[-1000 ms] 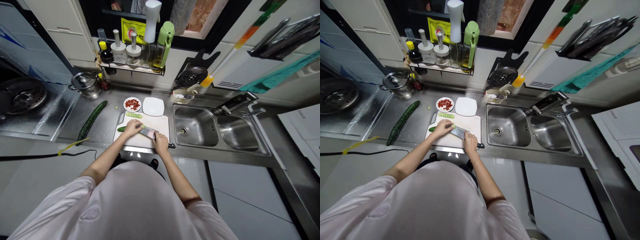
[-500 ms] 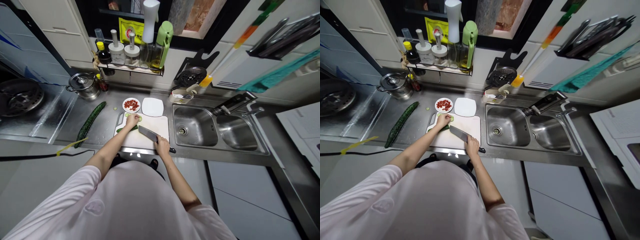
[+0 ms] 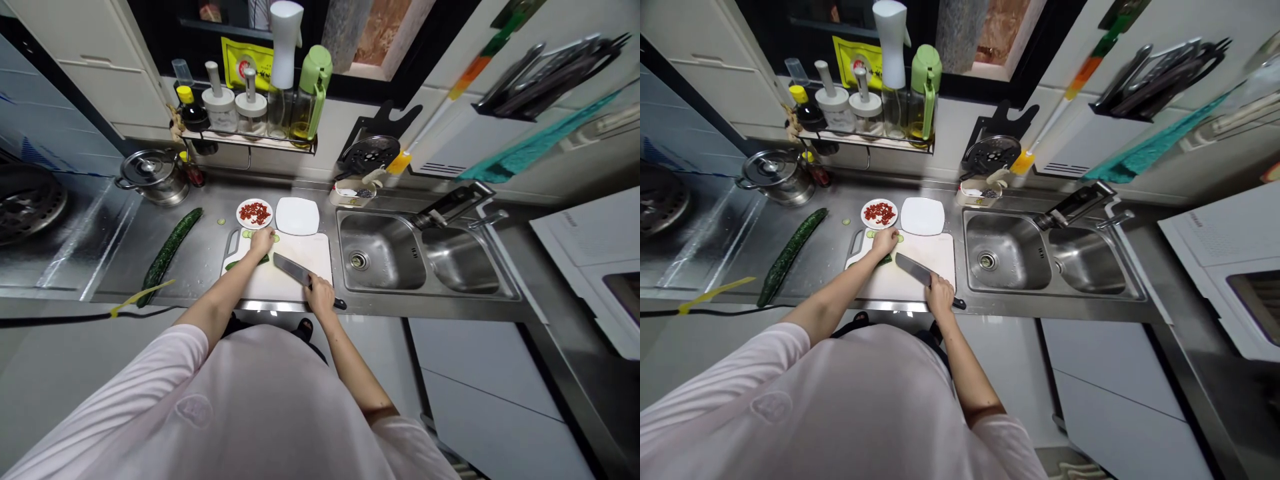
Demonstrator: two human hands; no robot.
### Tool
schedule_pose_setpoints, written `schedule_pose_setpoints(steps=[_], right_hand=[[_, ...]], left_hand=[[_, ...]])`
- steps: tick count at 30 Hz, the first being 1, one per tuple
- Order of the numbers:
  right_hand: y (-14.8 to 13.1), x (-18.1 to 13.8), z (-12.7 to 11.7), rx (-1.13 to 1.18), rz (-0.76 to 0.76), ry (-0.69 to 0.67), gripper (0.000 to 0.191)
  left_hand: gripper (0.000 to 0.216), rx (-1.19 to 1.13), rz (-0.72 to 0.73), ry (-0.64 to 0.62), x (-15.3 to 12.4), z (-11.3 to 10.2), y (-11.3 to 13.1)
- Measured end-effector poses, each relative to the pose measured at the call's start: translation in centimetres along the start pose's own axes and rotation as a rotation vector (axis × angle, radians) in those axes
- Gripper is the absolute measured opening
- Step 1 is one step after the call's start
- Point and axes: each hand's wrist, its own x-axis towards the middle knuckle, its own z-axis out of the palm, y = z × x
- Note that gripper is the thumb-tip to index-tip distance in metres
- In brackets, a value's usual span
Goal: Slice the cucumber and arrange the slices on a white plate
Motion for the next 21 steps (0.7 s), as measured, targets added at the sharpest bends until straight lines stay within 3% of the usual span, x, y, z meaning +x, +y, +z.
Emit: schedule_pose_setpoints(steps=[5,10,16,21], right_hand=[[-0.2,0.0,0.1,0.031,0.036,-0.029,0.034],[-0.3,0.3,-0.1,0.074,0.104,-0.085,0.034],[-0.4,1.0,-0.5,0.044,0.119,-0.121,0.031],[-0.5,1.5,-0.5,0.008,0.109,-0.149,0.03]], left_hand=[[0.028,-0.01,-0.017,0.038,-0.7,-0.8,-0.1],[0.023,-0.056,0.027,0.04,-4.3,-2.8,-2.0],[0.04,0.027,0.069,-0.074,-9.4,-5.0,-4.7],[0.052,0.085,0.077,-0.12,-10.8,-5.3,-5.8]])
